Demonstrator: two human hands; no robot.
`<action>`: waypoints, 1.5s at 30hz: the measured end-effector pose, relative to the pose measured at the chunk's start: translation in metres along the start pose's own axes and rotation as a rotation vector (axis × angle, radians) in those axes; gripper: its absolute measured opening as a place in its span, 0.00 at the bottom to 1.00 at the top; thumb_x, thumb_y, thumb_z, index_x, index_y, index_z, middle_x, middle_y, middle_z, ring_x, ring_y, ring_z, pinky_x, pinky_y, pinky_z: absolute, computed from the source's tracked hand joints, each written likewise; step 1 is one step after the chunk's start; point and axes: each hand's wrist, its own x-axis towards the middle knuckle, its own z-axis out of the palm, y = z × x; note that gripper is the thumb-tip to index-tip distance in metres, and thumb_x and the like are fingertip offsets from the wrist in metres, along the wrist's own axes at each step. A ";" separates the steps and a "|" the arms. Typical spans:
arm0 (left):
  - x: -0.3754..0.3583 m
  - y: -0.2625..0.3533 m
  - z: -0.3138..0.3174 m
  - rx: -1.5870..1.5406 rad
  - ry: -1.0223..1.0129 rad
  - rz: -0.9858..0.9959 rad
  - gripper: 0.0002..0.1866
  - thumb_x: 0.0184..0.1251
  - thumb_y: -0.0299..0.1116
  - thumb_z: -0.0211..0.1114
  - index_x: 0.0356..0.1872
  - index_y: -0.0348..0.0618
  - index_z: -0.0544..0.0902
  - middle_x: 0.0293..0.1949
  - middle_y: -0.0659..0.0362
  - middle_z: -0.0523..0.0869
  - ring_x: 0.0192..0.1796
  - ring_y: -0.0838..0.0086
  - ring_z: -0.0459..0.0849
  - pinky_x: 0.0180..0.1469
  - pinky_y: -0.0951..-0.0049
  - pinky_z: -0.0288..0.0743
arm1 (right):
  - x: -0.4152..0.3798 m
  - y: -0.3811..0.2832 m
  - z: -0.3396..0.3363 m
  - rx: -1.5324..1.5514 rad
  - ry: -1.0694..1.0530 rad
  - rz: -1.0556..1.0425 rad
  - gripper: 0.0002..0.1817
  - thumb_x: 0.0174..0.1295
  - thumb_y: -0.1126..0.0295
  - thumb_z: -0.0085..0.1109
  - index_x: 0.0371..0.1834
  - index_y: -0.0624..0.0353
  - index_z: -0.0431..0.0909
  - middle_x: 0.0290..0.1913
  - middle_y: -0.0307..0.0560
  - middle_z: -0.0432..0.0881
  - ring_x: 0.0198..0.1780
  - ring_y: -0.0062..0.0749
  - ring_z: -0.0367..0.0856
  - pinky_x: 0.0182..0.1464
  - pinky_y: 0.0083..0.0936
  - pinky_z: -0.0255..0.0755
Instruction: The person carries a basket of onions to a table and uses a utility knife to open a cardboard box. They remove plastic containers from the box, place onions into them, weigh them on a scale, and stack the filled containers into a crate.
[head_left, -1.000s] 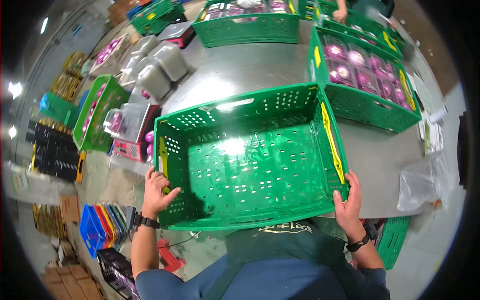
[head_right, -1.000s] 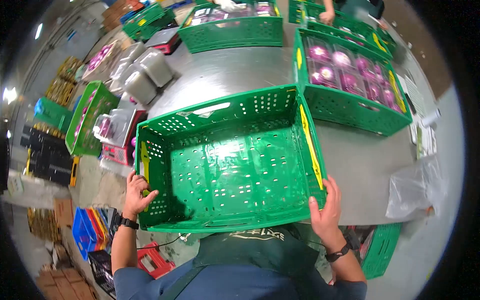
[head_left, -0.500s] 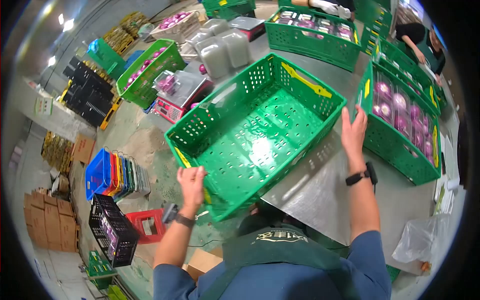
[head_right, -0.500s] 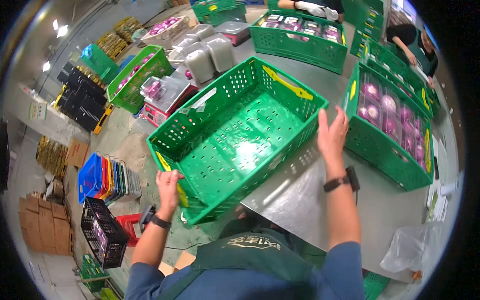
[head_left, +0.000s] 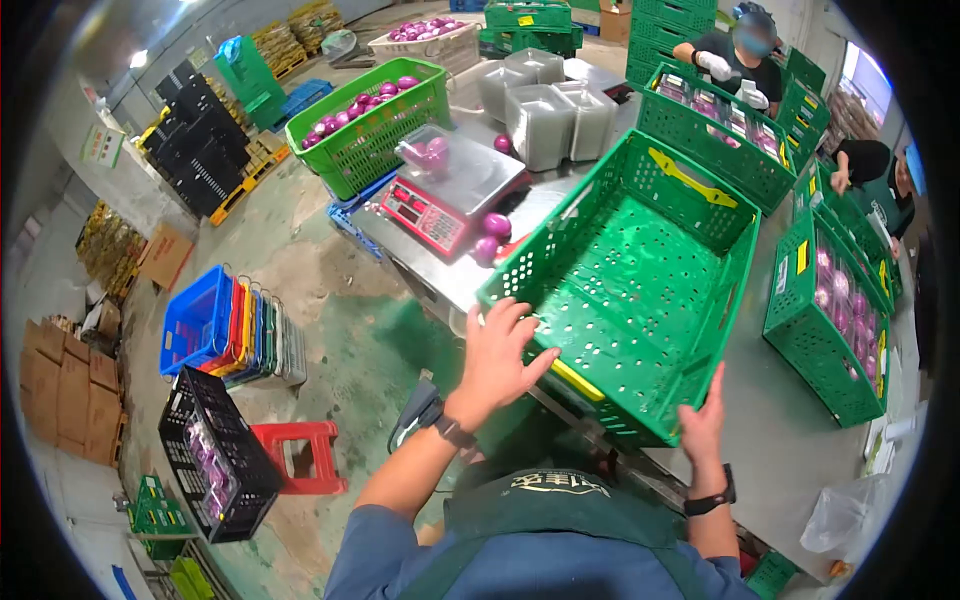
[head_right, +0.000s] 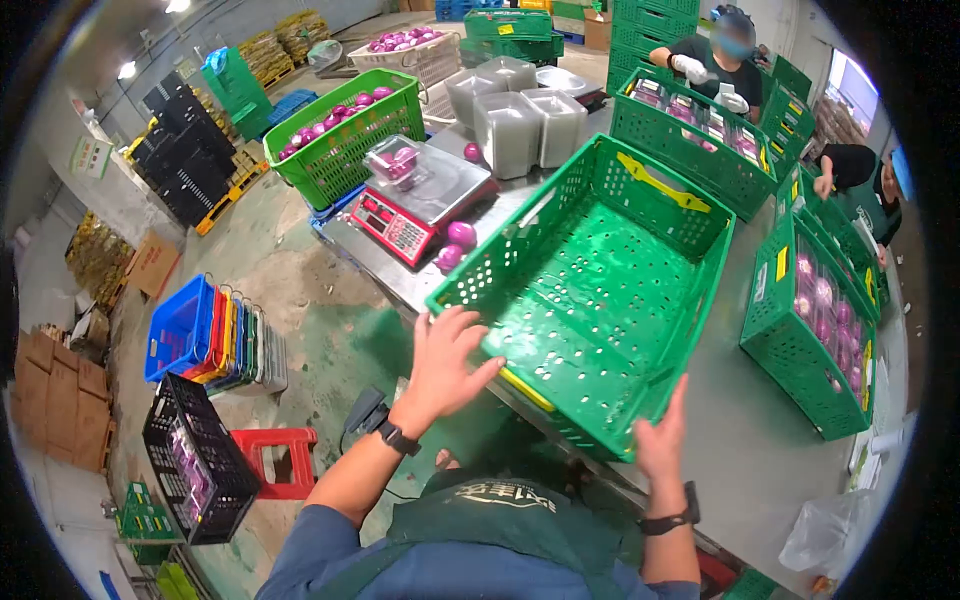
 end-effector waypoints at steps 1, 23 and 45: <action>0.002 -0.015 -0.005 -0.025 -0.047 0.038 0.29 0.60 0.52 0.73 0.56 0.44 0.81 0.59 0.53 0.79 0.69 0.55 0.72 0.71 0.35 0.55 | 0.007 -0.007 0.001 0.026 0.000 0.013 0.54 0.49 0.84 0.49 0.85 0.64 0.40 0.76 0.57 0.67 0.71 0.38 0.72 0.70 0.29 0.67; 0.046 -0.302 -0.092 -0.510 -0.032 -0.198 0.10 0.57 0.27 0.75 0.41 0.40 0.87 0.49 0.52 0.88 0.54 0.61 0.85 0.59 0.63 0.77 | -0.006 -0.086 0.398 0.254 -0.736 0.333 0.23 0.65 0.60 0.72 0.58 0.63 0.81 0.40 0.43 0.88 0.39 0.20 0.84 0.43 0.22 0.79; 0.333 -0.699 -0.194 -0.483 -0.110 -0.412 0.13 0.71 0.31 0.72 0.50 0.33 0.86 0.42 0.63 0.87 0.43 0.82 0.81 0.48 0.80 0.75 | 0.215 -0.111 0.555 0.044 0.212 0.373 0.33 0.65 0.66 0.69 0.70 0.69 0.67 0.47 0.47 0.83 0.39 0.19 0.79 0.43 0.21 0.76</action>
